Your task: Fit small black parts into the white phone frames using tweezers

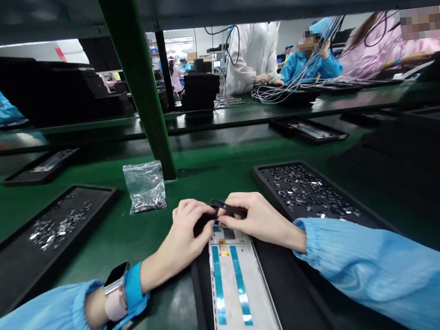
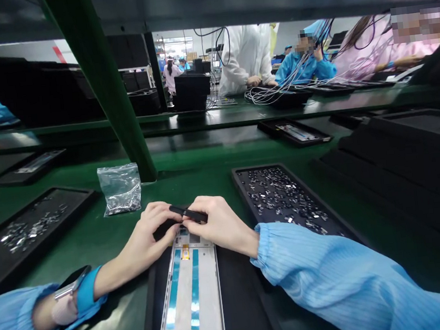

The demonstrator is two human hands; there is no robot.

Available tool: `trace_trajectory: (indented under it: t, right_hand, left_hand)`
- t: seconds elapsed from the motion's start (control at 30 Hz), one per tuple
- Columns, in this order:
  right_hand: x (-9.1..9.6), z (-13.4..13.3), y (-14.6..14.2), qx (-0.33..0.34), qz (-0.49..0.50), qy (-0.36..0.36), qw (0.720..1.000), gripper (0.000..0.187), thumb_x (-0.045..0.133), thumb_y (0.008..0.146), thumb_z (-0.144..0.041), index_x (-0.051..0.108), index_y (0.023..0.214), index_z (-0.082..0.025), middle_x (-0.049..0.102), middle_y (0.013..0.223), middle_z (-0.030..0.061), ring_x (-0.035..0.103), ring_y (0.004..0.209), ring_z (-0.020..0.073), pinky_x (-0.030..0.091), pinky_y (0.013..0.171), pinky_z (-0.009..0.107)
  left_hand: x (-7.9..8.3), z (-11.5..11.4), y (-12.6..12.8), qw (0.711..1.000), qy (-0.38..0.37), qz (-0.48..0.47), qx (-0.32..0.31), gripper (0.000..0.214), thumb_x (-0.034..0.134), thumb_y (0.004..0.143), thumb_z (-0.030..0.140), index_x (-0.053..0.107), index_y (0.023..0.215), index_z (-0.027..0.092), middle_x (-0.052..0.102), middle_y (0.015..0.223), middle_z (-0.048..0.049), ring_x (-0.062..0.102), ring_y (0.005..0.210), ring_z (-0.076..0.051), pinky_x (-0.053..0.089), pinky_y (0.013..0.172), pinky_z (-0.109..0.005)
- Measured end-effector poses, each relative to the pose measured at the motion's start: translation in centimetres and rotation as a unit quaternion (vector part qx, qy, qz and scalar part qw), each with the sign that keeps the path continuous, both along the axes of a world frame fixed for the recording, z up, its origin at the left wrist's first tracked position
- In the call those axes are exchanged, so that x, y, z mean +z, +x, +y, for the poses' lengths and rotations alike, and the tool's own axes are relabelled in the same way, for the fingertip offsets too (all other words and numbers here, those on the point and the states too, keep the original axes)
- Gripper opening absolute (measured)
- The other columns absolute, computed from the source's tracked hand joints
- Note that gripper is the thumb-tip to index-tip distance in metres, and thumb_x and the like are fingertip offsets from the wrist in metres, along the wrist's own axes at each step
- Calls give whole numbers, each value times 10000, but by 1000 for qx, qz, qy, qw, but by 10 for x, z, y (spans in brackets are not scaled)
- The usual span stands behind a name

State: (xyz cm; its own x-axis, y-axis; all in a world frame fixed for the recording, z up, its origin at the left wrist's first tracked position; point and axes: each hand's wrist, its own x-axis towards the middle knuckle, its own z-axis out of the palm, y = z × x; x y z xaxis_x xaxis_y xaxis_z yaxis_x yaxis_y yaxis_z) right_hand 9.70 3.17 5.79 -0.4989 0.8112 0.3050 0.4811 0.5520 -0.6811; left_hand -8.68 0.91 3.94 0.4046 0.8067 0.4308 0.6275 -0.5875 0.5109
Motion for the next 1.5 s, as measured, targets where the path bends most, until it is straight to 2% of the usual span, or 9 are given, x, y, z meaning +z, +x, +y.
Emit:
trace_trajectory:
  t: [0.1, 0.2, 0.37, 0.53, 0.83, 1.07, 1.5]
  right_hand:
    - [-3, 2, 2, -20, -6, -42, 999, 84, 585, 733, -149, 658, 694, -156, 573, 675, -13, 481, 563, 78, 351, 518, 196]
    - [-6, 3, 4, -13, -20, -57, 998, 90, 576, 736, -145, 644, 678, -151, 578, 699, -8, 502, 554, 77, 362, 503, 189]
    - [-5, 0, 4, 20, -16, -106, 994, 81, 559, 746, -145, 623, 697, -136, 576, 750, 0, 501, 429, 47, 391, 440, 180]
    - [-2, -3, 3, 34, -28, -41, 998, 86, 582, 709, -91, 641, 676, -144, 572, 679, -8, 518, 534, 74, 390, 508, 179]
    - [-5, -3, 4, 47, -30, 3, 998, 96, 581, 682, -47, 608, 667, -138, 547, 653, -23, 474, 556, 71, 349, 524, 183]
    - [-7, -4, 1, 50, -25, 51, 997, 140, 589, 673, -35, 533, 592, -134, 481, 601, -33, 429, 553, 69, 310, 525, 184]
    - [-8, -4, 1, 63, -35, 52, 996, 108, 572, 681, -34, 561, 651, -137, 503, 635, -21, 451, 587, 87, 325, 548, 194]
  left_hand:
    - [-2, 1, 0, 999, -29, 25, -1, 180, 448, 842, 188, 586, 956, 179, 599, 988, -63, 471, 1010, -217, 369, 886, -411]
    - [-2, 1, -1, 999, -28, 35, -6, 155, 460, 823, 181, 603, 881, 174, 603, 942, -59, 469, 989, -218, 371, 875, -414]
    - [-3, 0, -1, 1000, -20, 19, -13, 94, 512, 774, 168, 595, 728, 172, 601, 791, -37, 489, 900, -209, 400, 790, -375]
    - [-2, -1, -1, 1000, -18, 8, -17, 95, 524, 752, 149, 574, 676, 176, 585, 730, -27, 495, 841, -200, 404, 744, -353]
    - [-3, -2, 0, 1000, -23, -5, -12, 92, 540, 736, 124, 576, 671, 178, 576, 733, -15, 490, 847, -191, 392, 752, -338]
    - [-3, -2, 0, 1000, -25, -4, -12, 92, 529, 734, 124, 588, 686, 176, 584, 763, -18, 492, 847, -190, 393, 748, -335]
    - [-2, -2, 2, 1000, -24, -4, -11, 106, 520, 734, 100, 605, 713, 161, 595, 762, -26, 496, 828, -191, 381, 731, -336]
